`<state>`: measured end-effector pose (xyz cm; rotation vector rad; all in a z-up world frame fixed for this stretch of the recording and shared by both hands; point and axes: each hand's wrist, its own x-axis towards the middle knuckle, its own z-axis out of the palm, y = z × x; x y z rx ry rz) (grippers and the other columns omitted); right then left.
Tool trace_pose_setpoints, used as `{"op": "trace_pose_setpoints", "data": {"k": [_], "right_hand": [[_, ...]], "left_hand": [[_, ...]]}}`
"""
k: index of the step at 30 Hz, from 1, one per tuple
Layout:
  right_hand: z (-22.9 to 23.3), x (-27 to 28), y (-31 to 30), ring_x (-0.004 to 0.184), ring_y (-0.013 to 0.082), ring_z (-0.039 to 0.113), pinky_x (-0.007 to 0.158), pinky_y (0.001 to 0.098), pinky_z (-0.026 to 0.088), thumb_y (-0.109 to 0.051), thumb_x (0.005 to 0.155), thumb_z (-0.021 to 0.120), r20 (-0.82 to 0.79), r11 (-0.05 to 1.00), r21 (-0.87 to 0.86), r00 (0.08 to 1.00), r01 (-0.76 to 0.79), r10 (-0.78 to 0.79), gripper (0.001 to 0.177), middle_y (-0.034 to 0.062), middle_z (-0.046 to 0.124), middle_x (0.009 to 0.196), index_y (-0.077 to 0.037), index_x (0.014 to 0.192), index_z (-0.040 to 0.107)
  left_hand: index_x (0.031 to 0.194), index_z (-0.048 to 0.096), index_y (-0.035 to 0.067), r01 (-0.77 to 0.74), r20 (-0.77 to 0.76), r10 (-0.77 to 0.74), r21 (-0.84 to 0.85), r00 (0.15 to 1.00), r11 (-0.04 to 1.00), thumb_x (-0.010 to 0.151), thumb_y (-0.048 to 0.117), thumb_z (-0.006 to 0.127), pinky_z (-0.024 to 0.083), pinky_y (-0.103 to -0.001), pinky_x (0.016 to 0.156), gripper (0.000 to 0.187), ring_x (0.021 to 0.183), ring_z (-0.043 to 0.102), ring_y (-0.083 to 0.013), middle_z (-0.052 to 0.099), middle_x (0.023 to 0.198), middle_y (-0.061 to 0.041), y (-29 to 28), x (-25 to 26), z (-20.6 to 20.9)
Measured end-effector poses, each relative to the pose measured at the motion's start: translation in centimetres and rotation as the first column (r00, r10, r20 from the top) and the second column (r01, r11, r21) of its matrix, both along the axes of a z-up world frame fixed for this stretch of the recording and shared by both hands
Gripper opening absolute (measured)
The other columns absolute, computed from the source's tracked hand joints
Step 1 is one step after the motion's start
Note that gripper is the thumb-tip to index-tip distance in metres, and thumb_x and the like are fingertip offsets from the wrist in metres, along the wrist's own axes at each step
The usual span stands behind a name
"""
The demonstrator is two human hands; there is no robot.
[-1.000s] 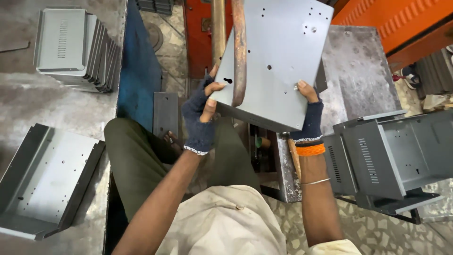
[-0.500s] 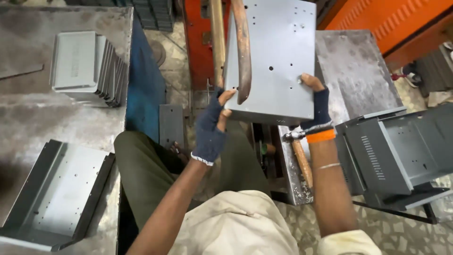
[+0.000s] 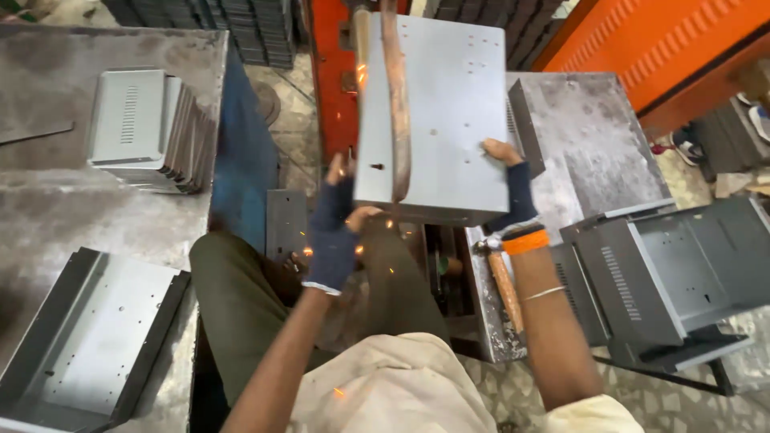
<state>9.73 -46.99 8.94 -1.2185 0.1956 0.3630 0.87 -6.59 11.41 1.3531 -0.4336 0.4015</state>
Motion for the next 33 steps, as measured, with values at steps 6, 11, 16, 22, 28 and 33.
{"op": "trace_pose_setpoints", "data": {"k": [6, 11, 16, 22, 28, 33], "right_hand": [[7.5, -6.8, 14.5, 0.099, 0.0244, 0.057, 0.091, 0.0375, 0.043, -0.032, 0.077, 0.069, 0.126, 0.852, 0.072, 0.842, 0.519, -0.524, 0.037, 0.0132, 0.064, 0.108, -0.004, 0.102, 0.066], [-1.0, -2.2, 10.3, 0.085, 0.0203, 0.075, 0.075, 0.0331, 0.062, -0.031, 0.090, 0.066, 0.242, 0.920, -0.355, 0.967, 0.167, -0.082, 0.031, 0.0117, 0.077, 0.104, -0.012, 0.112, 0.074], [5.1, -2.6, 13.3, 0.079, 0.0151, 0.067, 0.071, 0.0269, 0.058, -0.022, 0.100, 0.055, 0.199, 0.877, -0.481, 0.975, 0.004, 0.104, 0.022, 0.0085, 0.075, 0.094, -0.006, 0.103, 0.070], [8.3, -5.9, 20.0, 0.078, 0.0280, 0.056, 0.077, 0.0378, 0.057, -0.005, 0.098, 0.047, 0.193, 0.979, -0.189, 0.981, 0.072, -0.035, 0.027, 0.0229, 0.070, 0.090, 0.016, 0.110, 0.058], [-5.4, 1.3, 18.8, 0.085, 0.0437, 0.074, 0.076, 0.0684, 0.060, -0.032, 0.086, 0.068, 0.066, 0.853, 0.443, 0.939, 0.276, -0.339, 0.044, 0.0206, 0.075, 0.111, -0.018, 0.128, 0.070], [8.5, -5.5, 20.1, 0.092, 0.0056, 0.065, 0.086, 0.0197, 0.056, -0.005, 0.096, 0.045, 0.372, 0.998, 0.028, 0.926, 0.055, -0.061, 0.032, 0.0071, 0.077, 0.108, 0.008, 0.117, 0.065]], "left_hand": [[0.160, 0.035, 0.019, 0.182, -0.258, -0.209, -0.128, 0.943, 0.975, 0.081, 0.006, 0.085, 0.052, -0.039, 0.108, 0.095, 0.131, 0.058, -0.0266, 0.060, 0.143, -0.015, 2.6, 0.3, 1.6], [0.158, 0.037, 0.012, 0.128, -0.176, -0.118, 0.047, 0.977, 0.991, 0.079, 0.007, 0.086, 0.052, -0.040, 0.105, 0.093, 0.128, 0.057, -0.0229, 0.063, 0.139, -0.021, 5.8, 1.0, -0.8], [0.149, 0.049, 0.003, 0.107, -0.105, -0.105, 0.011, 0.989, 0.994, 0.083, 0.008, 0.083, 0.044, -0.045, 0.114, 0.074, 0.134, 0.054, -0.0277, 0.060, 0.142, -0.021, 7.0, 2.1, 0.5], [0.145, 0.053, 0.000, 0.069, -0.128, -0.063, 0.045, 0.990, 0.997, 0.083, 0.002, 0.081, 0.045, -0.042, 0.114, 0.068, 0.133, 0.055, -0.0252, 0.062, 0.140, -0.018, 8.9, 1.9, 1.1], [0.144, 0.056, 0.001, 0.002, -0.122, 0.010, 0.097, 0.993, 0.995, 0.090, 0.004, 0.075, 0.043, -0.042, 0.115, 0.057, 0.132, 0.053, -0.0221, 0.061, 0.140, -0.017, 11.2, 3.1, 1.4], [0.142, 0.059, 0.004, -0.059, -0.153, 0.076, 0.107, 0.985, 0.992, 0.094, 0.006, 0.074, 0.045, -0.039, 0.114, 0.051, 0.129, 0.053, -0.0176, 0.064, 0.138, -0.015, 9.0, 2.1, 3.0]]}}
